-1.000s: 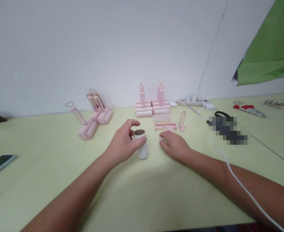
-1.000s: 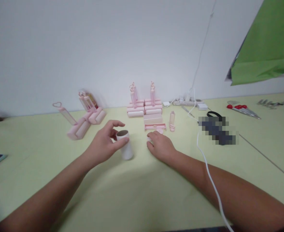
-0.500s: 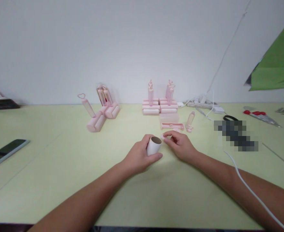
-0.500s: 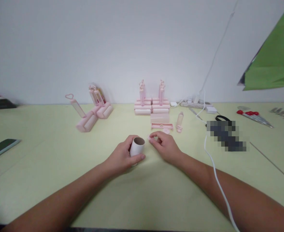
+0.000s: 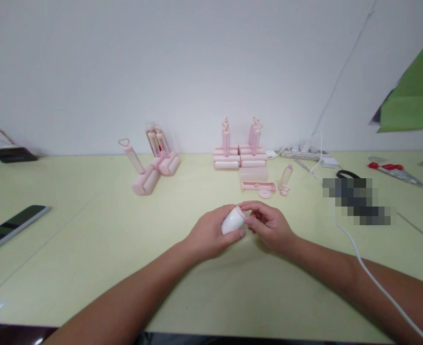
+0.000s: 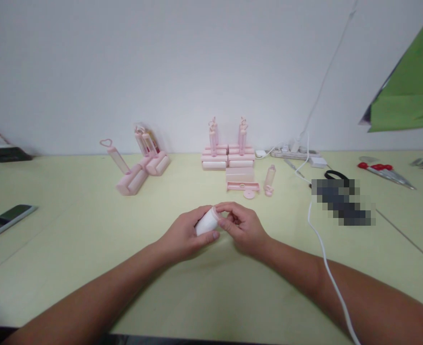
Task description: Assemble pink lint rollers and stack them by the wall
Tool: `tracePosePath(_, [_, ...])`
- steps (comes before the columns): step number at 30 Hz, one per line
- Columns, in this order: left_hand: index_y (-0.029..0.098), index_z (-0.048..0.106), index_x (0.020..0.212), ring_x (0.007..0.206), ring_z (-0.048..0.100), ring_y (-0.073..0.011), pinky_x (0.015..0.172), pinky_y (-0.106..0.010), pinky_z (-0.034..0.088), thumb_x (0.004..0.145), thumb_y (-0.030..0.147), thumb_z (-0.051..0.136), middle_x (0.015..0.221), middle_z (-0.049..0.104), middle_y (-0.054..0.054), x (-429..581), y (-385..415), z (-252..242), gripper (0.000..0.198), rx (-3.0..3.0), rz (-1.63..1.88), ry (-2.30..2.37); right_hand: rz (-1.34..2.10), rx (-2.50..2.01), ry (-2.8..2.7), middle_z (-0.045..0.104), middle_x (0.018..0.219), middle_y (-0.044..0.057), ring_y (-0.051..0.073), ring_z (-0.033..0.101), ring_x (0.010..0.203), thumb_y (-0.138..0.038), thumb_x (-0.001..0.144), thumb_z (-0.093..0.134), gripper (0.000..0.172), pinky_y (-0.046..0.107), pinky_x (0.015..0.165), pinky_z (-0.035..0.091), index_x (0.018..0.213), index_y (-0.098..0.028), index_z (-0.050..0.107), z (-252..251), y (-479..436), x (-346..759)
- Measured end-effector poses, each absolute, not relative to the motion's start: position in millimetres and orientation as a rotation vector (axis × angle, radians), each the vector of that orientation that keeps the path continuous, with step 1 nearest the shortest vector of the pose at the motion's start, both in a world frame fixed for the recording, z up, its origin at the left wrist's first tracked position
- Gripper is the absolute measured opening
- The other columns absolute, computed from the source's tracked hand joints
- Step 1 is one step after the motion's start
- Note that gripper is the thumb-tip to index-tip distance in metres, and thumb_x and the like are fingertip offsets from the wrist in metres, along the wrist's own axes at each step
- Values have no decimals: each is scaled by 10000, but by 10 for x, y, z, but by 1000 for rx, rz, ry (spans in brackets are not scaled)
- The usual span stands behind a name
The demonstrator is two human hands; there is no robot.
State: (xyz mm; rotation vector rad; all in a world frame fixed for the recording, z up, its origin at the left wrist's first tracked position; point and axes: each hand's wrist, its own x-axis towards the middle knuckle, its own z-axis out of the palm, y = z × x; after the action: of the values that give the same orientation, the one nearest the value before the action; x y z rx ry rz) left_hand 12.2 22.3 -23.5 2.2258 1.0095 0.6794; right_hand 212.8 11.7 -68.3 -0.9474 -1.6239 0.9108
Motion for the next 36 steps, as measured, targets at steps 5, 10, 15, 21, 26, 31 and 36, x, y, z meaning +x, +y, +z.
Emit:
tracePosePath(5, [239, 563, 1244, 988, 637, -241, 863, -348, 488, 821, 424, 651, 1157, 675, -59, 113, 214, -260, 470, 2225, 717, 1060, 905, -950, -1633, 661, 1115, 75, 139, 550, 677, -401, 908, 609, 272, 302, 632, 472, 1115, -234, 670, -664, 116, 2125])
tracePosePath(10, [204, 432, 1337, 919, 647, -245, 772, -345, 488, 839, 507, 623, 1115, 670, -93, 102, 212, -278, 613, 2223, 697, 1152, 847, -913, -1685, 592, 1234, 94, 136, 562, 715, -382, 858, 682, 325, 306, 652, 487, 1150, -246, 639, -662, 105, 2121])
tracePosePath(15, [186, 345, 1400, 876, 631, -244, 708, -331, 465, 851, 519, 600, 1088, 648, -111, 75, 238, -290, 691, 2227, 694, 1204, 872, -946, -1568, 573, 1118, 79, 148, 560, 727, -365, 812, 733, 638, 298, 630, 495, 1359, -289, 415, -680, 59, 2101])
tracePosePath(21, [208, 353, 1412, 796, 618, -221, 682, -317, 449, 854, 471, 598, 965, 659, -60, 70, 228, -277, 664, 2210, 709, 1148, 804, -880, -1816, 493, 1253, 110, 172, 577, 830, -377, 888, 625, 349, 323, 679, 526, 1213, -269, 559, -597, 28, 2100])
tracePosePath(26, [234, 436, 1320, 762, 587, -187, 693, -298, 435, 893, 486, 554, 903, 632, -11, 42, 252, -237, 509, 2139, 787, 1180, 493, -1139, -1877, 517, 1261, 118, 185, 590, 843, -366, 911, 561, 320, 347, 745, 521, 1200, -228, 554, -599, 149, 2195])
tracePosePath(31, [248, 447, 1222, 694, 545, -158, 615, -262, 409, 897, 524, 542, 794, 568, 35, -19, 334, -253, 437, 1950, 850, 1267, 102, -1650, -2091, 499, 1332, 192, 319, 528, 1142, -362, 878, 586, 415, 442, 963, 434, 1229, -142, 579, -670, 340, 2340])
tracePosePath(36, [233, 509, 1179, 719, 552, -160, 630, -263, 418, 875, 496, 580, 826, 597, 21, -54, 380, -248, 409, 1999, 814, 1261, 75, -1654, -2232, 603, 1162, 154, 284, 553, 1065, -369, 909, 549, 382, 391, 950, 425, 1210, -142, 607, -646, 310, 2311])
